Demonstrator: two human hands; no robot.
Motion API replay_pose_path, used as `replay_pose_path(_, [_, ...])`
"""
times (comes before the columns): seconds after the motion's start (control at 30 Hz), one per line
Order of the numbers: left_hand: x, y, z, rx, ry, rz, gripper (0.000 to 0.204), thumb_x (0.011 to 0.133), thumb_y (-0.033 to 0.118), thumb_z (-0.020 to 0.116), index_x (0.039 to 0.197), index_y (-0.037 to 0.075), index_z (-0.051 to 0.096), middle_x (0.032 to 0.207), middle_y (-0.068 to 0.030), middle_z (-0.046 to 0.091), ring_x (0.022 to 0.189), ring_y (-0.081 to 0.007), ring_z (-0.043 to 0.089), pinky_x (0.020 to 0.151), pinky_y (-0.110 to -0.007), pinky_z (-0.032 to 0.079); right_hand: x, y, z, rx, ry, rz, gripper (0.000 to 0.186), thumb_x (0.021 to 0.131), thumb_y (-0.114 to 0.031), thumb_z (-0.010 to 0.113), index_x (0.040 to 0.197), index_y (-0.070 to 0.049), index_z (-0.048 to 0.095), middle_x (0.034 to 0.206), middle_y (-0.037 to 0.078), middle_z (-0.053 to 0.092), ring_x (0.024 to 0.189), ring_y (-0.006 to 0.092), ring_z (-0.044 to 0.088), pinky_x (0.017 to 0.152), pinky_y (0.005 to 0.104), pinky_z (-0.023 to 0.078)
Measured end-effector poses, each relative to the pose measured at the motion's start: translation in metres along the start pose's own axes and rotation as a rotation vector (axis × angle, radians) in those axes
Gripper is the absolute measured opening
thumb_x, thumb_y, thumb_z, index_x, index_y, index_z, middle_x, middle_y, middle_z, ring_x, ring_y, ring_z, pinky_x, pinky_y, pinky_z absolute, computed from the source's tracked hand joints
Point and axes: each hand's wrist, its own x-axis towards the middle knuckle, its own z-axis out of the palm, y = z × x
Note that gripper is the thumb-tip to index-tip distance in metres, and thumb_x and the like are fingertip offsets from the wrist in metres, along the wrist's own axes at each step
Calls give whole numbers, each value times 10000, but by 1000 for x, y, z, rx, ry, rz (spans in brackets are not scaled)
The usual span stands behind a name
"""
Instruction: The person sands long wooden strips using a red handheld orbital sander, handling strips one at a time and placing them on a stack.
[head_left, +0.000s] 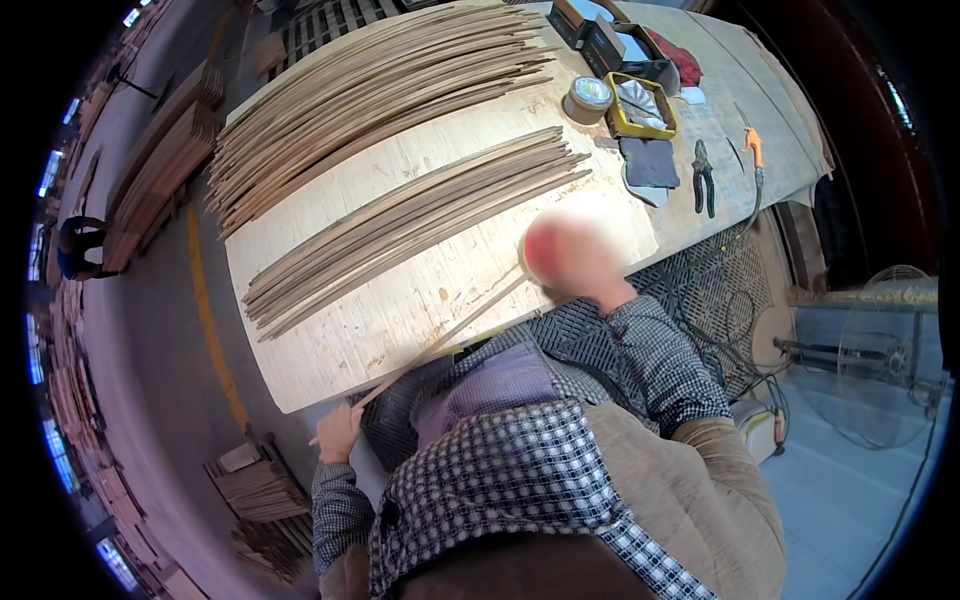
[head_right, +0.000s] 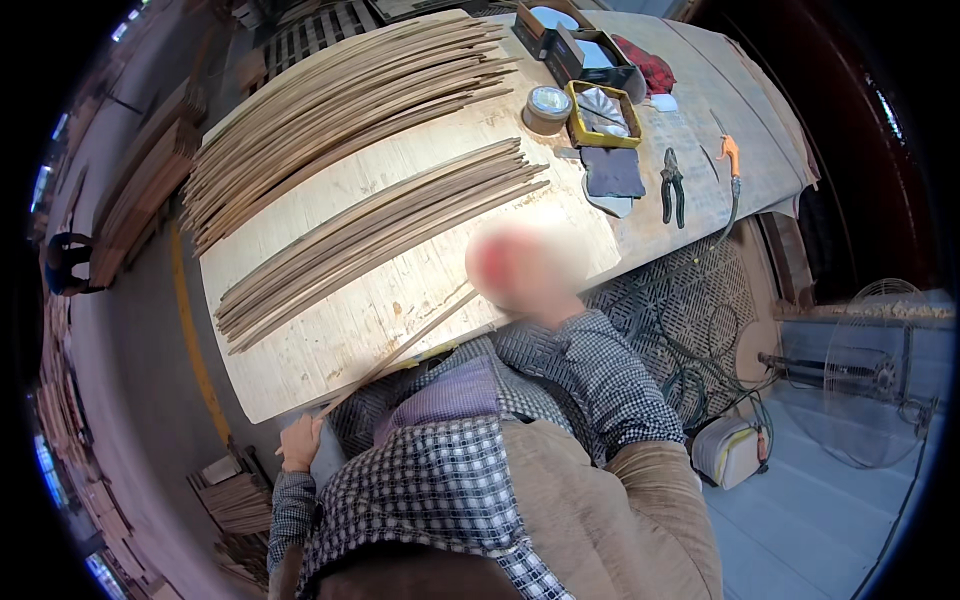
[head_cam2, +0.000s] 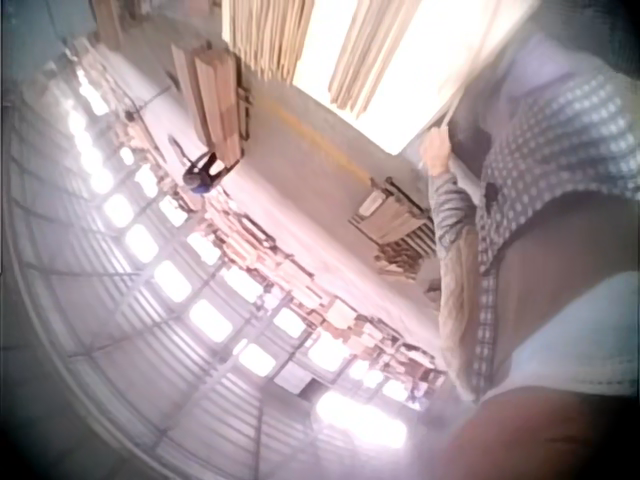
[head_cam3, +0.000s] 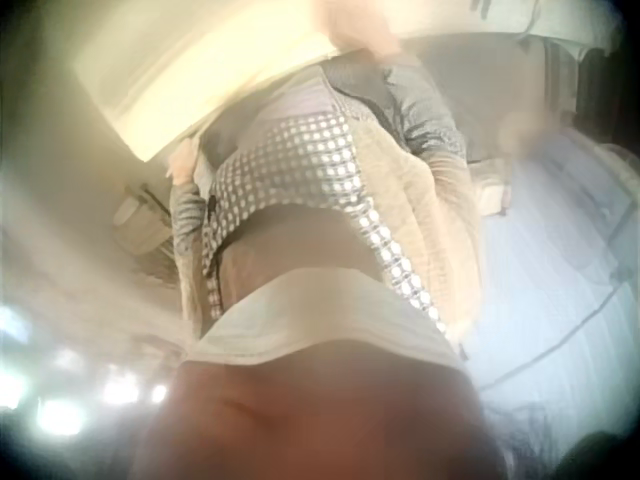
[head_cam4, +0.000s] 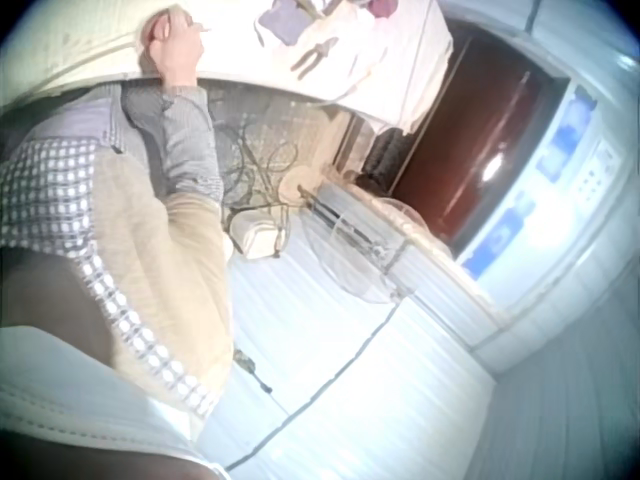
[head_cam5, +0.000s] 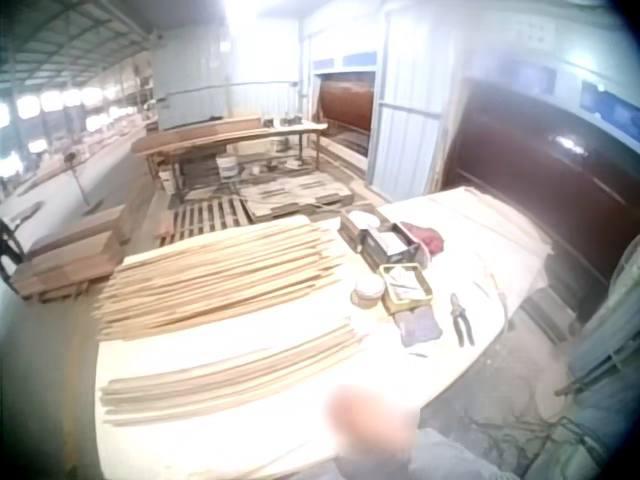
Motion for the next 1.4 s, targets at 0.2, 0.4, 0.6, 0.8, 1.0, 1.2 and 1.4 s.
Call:
replay_pose_path(0.2, [-8, 5, 0, 6, -27, -10, 303, 886, 356, 490, 785, 72, 522, 696, -137, 578, 637, -347, 571, 570, -465, 437, 8, -14, -36, -34, -84, 26, 324, 877, -204, 552, 1172, -72, 532, 1094, 120, 565, 1010, 249, 550, 858, 385, 452])
replay_pose_path(0.4, [15, 37, -17, -76, -121, 15, 314, 861, 373, 544, 769, 73, 534, 697, -151, 605, 642, -349, 594, 565, -463, 454, -6, -76, -9, 186, -88, -42, 413, 787, -253, 612, 1163, -93, 552, 1133, 85, 579, 1081, 258, 537, 911, 412, 428])
replay_pose_path(0.6, [39, 74, -11, -83, -283, 83, 296, 860, 351, 542, 766, 71, 519, 689, -156, 619, 644, -358, 605, 551, -477, 455, -7, -86, -41, 409, 115, 111, 427, 723, -270, 689, 1116, -133, 591, 1136, 64, 590, 987, 264, 588, 826, 373, 482])
replay_pose_path(0.8, [17, 60, -4, 22, -212, 108, 274, 863, 345, 517, 767, 89, 507, 684, -114, 572, 615, -332, 585, 532, -454, 452, -7, -63, -90, 231, -205, 441, 519, 690, -215, 705, 1185, -266, 554, 847, 157, 510, 640, 314, 581, 549, 389, 495])
replay_pose_path(1.0, [14, 58, 4, 42, -250, 84, 271, 837, 349, 534, 766, 91, 495, 694, -109, 557, 627, -330, 578, 541, -457, 451, -12, -48, -104, 369, -353, 494, 552, 690, -126, 661, 1202, -269, 514, 895, 166, 513, 752, 338, 580, 601, 408, 495])
replay_pose_path(1.2, [19, 57, 0, 1, -244, 60, 280, 838, 342, 539, 739, 87, 474, 665, -122, 544, 601, -346, 563, 531, -461, 446, -9, -24, -101, 278, -245, 636, 604, 659, -117, 689, 1212, -274, 506, 880, 151, 485, 721, 319, 562, 563, 388, 489])
replay_pose_path(1.4, [13, 51, 4, -3, -271, 66, 310, 859, 354, 526, 716, 90, 447, 643, -129, 528, 566, -358, 543, 497, -468, 432, -8, -19, -99, 285, -250, 583, 611, 659, -118, 690, 1219, -278, 501, 869, 144, 475, 681, 306, 546, 545, 381, 481])
